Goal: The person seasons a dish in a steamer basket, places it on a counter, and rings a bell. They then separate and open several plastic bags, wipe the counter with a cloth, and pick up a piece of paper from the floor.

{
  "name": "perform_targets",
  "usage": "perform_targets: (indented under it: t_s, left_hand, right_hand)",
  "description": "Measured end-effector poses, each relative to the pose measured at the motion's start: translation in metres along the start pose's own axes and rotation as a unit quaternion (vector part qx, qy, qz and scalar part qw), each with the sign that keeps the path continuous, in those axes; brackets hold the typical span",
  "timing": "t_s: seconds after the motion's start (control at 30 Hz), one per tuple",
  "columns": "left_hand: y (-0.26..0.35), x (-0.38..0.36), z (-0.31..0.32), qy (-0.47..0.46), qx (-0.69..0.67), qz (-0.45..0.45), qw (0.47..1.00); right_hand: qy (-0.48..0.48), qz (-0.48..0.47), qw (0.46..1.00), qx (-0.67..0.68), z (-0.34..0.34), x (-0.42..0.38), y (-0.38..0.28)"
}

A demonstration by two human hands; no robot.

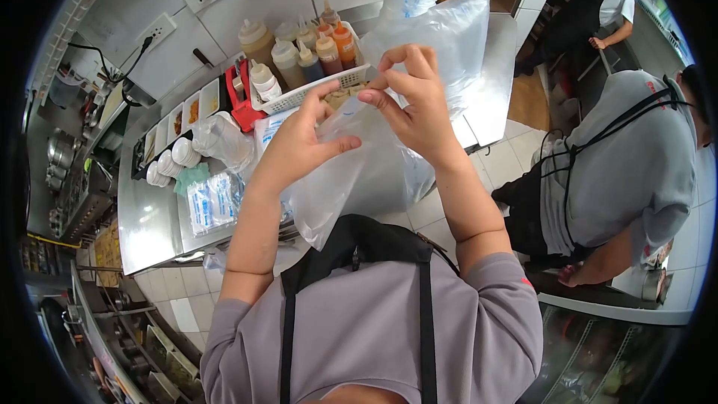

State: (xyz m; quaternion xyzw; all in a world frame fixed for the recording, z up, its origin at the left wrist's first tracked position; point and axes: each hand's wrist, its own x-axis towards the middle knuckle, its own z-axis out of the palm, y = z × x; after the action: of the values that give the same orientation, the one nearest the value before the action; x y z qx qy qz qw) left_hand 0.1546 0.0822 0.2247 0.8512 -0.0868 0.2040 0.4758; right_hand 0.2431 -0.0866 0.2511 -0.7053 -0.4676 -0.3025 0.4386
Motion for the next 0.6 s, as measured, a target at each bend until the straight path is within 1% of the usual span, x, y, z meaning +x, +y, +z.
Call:
perform_targets:
  t_s: [0.03, 0.1, 0.17, 0.2, 0.23, 0.27, 0.3, 0.33, 0.37, 0.4, 0.43, 0.47, 0.5, 0.53, 0.57, 0.6]
  left_hand:
    - [0.009, 0.0, 0.0, 0.027, 0.006, 0.008, 1.0]
    - [0.014, 0.004, 0.003, 0.053, 0.011, 0.016, 0.998]
    - [0.013, 0.012, 0.009, 0.038, 0.033, 0.076, 0.996]
    - [0.01, 0.012, 0.016, 0.036, 0.031, 0.075, 0.996]
    - [0.004, 0.011, 0.027, 0.043, -0.12, 0.035, 0.991]
    - [-0.001, 0.011, 0.033, 0.048, -0.267, -0.006, 0.963]
    - [-0.003, 0.01, 0.034, 0.043, -0.268, -0.003, 0.962]
    - [-0.004, 0.005, 0.033, -0.02, -0.265, -0.019, 0.964]
    - [-0.004, 0.001, 0.032, -0.082, -0.259, -0.034, 0.962]
    - [-0.002, -0.001, 0.032, -0.141, -0.301, -0.055, 0.942]
    - [-0.003, -0.004, 0.034, -0.145, -0.302, -0.052, 0.941]
    - [-0.005, -0.007, 0.036, -0.242, -0.287, -0.021, 0.927]
    - [-0.007, -0.01, 0.037, -0.336, -0.269, 0.01, 0.903]
    - [-0.01, -0.012, 0.036, -0.338, -0.27, 0.013, 0.902]
    - [-0.014, -0.014, 0.032, -0.393, -0.242, 0.041, 0.886]
    - [-0.017, -0.013, 0.026, -0.446, -0.213, 0.071, 0.866]
  right_hand:
    - [0.0, -0.001, 1.0, -0.001, 0.004, 0.0, 0.002]
    - [-0.013, 0.011, 0.999, 0.046, 0.011, -0.002, 0.007]
    - [-0.02, 0.011, 0.999, 0.046, 0.013, -0.001, 0.006]
    - [-0.025, 0.027, 0.997, 0.071, 0.014, -0.001, 0.008]
    - [-0.029, 0.042, 0.994, 0.094, 0.013, -0.003, 0.01]
    - [-0.027, 0.043, 0.995, 0.09, 0.012, -0.006, 0.013]
    - [-0.045, 0.098, 0.973, 0.204, 0.009, -0.011, 0.017]
    - [-0.062, 0.151, 0.935, 0.314, 0.006, -0.016, 0.02]
    - [-0.058, 0.15, 0.937, 0.31, 0.002, -0.021, 0.023]
    - [-0.04, 0.193, 0.865, 0.461, -0.002, -0.027, 0.025]
    - [-0.022, 0.229, 0.767, 0.598, -0.008, -0.032, 0.026]
    - [0.006, 0.257, 0.711, 0.654, -0.017, -0.035, 0.027]
    - [0.008, 0.256, 0.713, 0.652, -0.027, -0.037, 0.029]
    - [0.023, 0.229, 0.675, 0.701, -0.038, -0.04, 0.03]
    - [0.037, 0.2, 0.635, 0.745, -0.05, -0.042, 0.034]
    - [0.068, 0.195, 0.651, 0.731, -0.057, -0.053, 0.049]
